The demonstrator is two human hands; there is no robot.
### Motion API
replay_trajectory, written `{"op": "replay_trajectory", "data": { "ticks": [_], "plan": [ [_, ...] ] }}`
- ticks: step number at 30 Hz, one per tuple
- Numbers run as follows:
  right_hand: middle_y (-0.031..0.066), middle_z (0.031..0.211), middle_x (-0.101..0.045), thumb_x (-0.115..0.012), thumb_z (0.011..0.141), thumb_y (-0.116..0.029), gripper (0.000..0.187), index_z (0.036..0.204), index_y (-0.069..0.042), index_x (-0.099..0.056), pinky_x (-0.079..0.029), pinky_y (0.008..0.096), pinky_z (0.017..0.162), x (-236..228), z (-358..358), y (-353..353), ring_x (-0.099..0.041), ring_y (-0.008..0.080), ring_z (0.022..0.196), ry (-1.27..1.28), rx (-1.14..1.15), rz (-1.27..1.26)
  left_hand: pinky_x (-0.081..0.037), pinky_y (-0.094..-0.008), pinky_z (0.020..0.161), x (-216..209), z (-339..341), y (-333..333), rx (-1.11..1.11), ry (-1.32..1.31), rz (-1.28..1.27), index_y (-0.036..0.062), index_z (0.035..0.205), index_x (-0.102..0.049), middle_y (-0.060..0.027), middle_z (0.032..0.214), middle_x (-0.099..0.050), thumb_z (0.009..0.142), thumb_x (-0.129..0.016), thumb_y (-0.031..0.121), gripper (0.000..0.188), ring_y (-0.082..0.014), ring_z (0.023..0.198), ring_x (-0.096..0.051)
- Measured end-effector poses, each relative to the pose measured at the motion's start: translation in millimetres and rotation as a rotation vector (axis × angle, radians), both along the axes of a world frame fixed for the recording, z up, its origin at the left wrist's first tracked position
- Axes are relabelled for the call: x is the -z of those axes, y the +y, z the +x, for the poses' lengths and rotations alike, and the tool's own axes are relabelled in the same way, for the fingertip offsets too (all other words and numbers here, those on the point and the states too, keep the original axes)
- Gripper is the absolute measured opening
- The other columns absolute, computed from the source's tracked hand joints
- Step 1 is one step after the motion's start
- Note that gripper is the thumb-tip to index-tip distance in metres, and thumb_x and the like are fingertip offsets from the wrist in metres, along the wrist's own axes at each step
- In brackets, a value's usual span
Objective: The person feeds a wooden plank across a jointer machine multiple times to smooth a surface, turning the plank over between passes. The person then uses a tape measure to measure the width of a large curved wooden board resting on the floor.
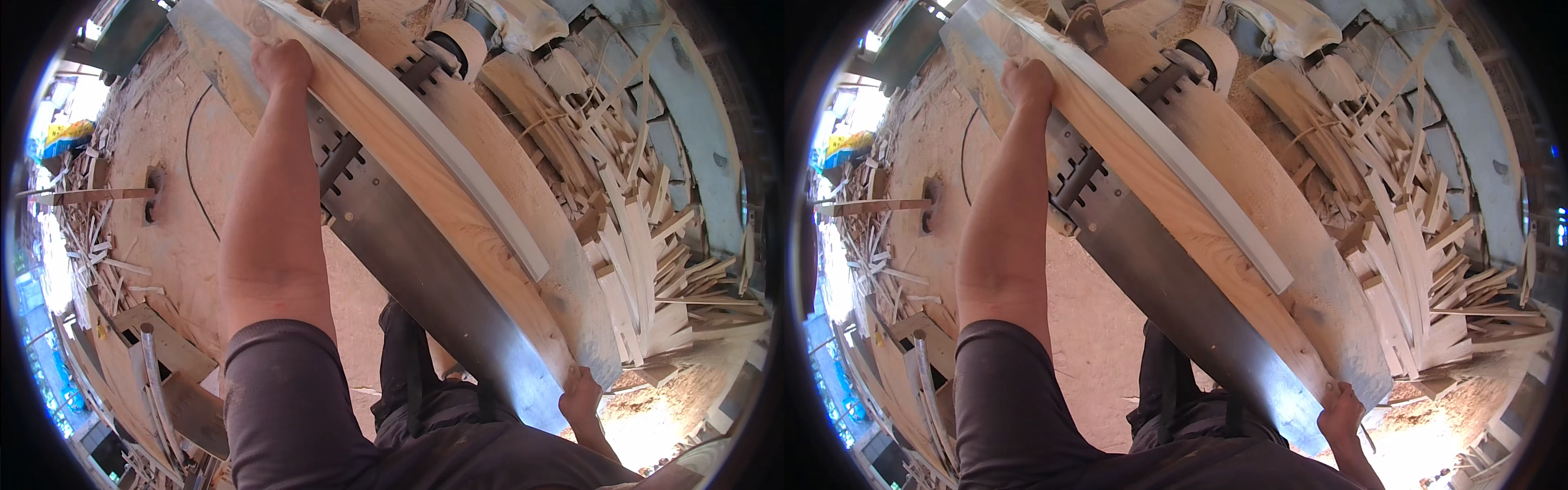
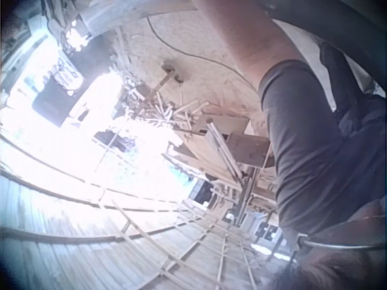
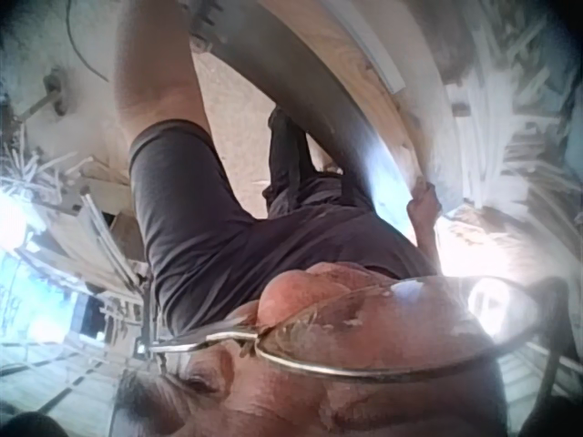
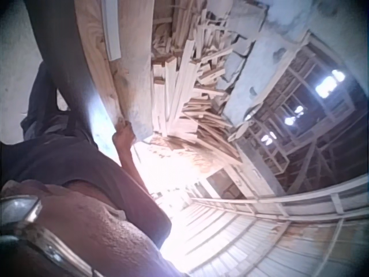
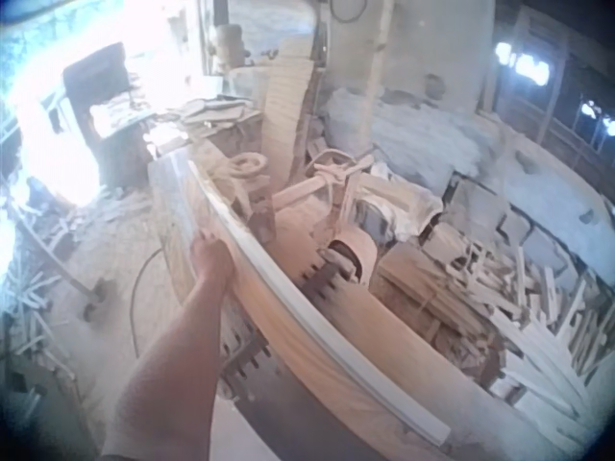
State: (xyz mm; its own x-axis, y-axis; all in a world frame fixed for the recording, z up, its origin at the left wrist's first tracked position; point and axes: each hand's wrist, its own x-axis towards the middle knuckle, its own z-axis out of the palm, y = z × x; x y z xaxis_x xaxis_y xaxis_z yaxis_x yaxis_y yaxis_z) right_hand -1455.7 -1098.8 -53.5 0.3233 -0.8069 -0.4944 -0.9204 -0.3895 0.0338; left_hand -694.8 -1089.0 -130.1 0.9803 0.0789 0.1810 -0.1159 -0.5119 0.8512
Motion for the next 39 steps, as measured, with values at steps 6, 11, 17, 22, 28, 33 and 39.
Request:
{"op": "replay_trajectory", "data": {
  "ticks": [6, 11, 17, 22, 28, 33, 39],
  "plan": [
    [0.0314, 0.087, -0.067, -0.062, 0.072, -0.003, 0.042, 0.113, 0.006, -0.057, -0.050, 0.0566, 0.080, -4, 32, 3, -0.064, 0.0525, 0.084, 0.005, -0.002, 0.008, -0.044, -0.0476, 0.099, -4, 29, -4, 0.034, 0.032, 0.028, -0.0037, 0.117, -0.055, -0.0294, 0.119, -0.064, 0.086, -0.057, 0.015, 0.037, -0.0446, 0.115, -0.059],
    [0.0276, 0.111, -0.066, -0.078, 0.069, -0.015, 0.068, 0.130, 0.002, -0.054, -0.048, 0.0501, 0.095, -18, 27, -5, -0.062, 0.0454, 0.106, -0.155, 0.014, 0.154, -0.044, -0.0455, 0.101, 8, 34, 4, 0.088, -0.068, -0.047, -0.0048, 0.130, -0.049, -0.0304, 0.128, -0.058, 0.090, -0.053, 0.009, 0.042, -0.0418, 0.118, -0.057],
    [0.0248, 0.133, -0.060, -0.075, 0.083, -0.024, 0.060, 0.130, 0.008, -0.058, -0.044, 0.0404, 0.104, 0, -168, -32, -0.059, 0.0325, 0.122, -0.447, 0.601, 0.105, -0.035, -0.0398, 0.112, -16, -78, 13, 0.164, 0.077, -0.123, -0.0096, 0.146, -0.034, -0.0300, 0.138, -0.050, 0.096, -0.046, 0.003, 0.053, -0.0377, 0.131, -0.048],
    [0.0279, 0.118, -0.067, -0.069, 0.085, -0.043, 0.065, 0.128, 0.004, -0.061, -0.051, 0.0515, 0.092, 56, -419, -24, -0.060, 0.0335, 0.124, 0.263, 1.000, -0.221, -0.026, -0.0372, 0.120, -35, -217, -4, 0.238, 0.071, -0.345, -0.0095, 0.153, -0.020, -0.0297, 0.156, -0.032, 0.100, -0.041, 0.005, 0.059, -0.0387, 0.145, -0.033],
    [0.0168, 0.115, -0.056, -0.060, 0.085, -0.062, 0.065, 0.127, -0.013, -0.056, -0.051, 0.0478, 0.063, 55, -448, 0, -0.056, 0.0385, 0.083, -0.352, 1.536, 0.176, -0.031, -0.0396, 0.116, -10, -327, 2, 0.142, 0.067, -0.198, -0.0056, 0.154, -0.023, -0.0268, 0.155, -0.036, 0.101, -0.038, 0.006, 0.056, -0.0381, 0.143, -0.036],
    [0.0101, 0.107, -0.049, -0.061, 0.082, -0.054, 0.049, 0.116, -0.020, -0.056, -0.044, 0.0457, 0.061, 51, -483, 0, -0.048, 0.0269, 0.084, -0.496, 1.619, 0.157, -0.034, -0.0410, 0.115, -21, -338, 1, 0.112, 0.229, -0.187, -0.0075, 0.152, -0.027, -0.0263, 0.153, -0.040, 0.098, -0.039, 0.005, 0.057, -0.0385, 0.141, -0.040],
    [0.0114, 0.101, -0.054, -0.062, 0.080, -0.042, 0.041, 0.110, -0.014, -0.057, -0.047, 0.0358, 0.053, 50, -429, 10, -0.052, 0.0255, 0.072, -0.650, 1.681, -0.143, -0.036, -0.0423, 0.112, -27, -333, 2, 0.096, 0.210, -0.172, -0.0070, 0.151, -0.030, -0.0264, 0.149, -0.045, 0.099, -0.039, 0.008, 0.055, -0.0403, 0.137, -0.044]
  ]
}}
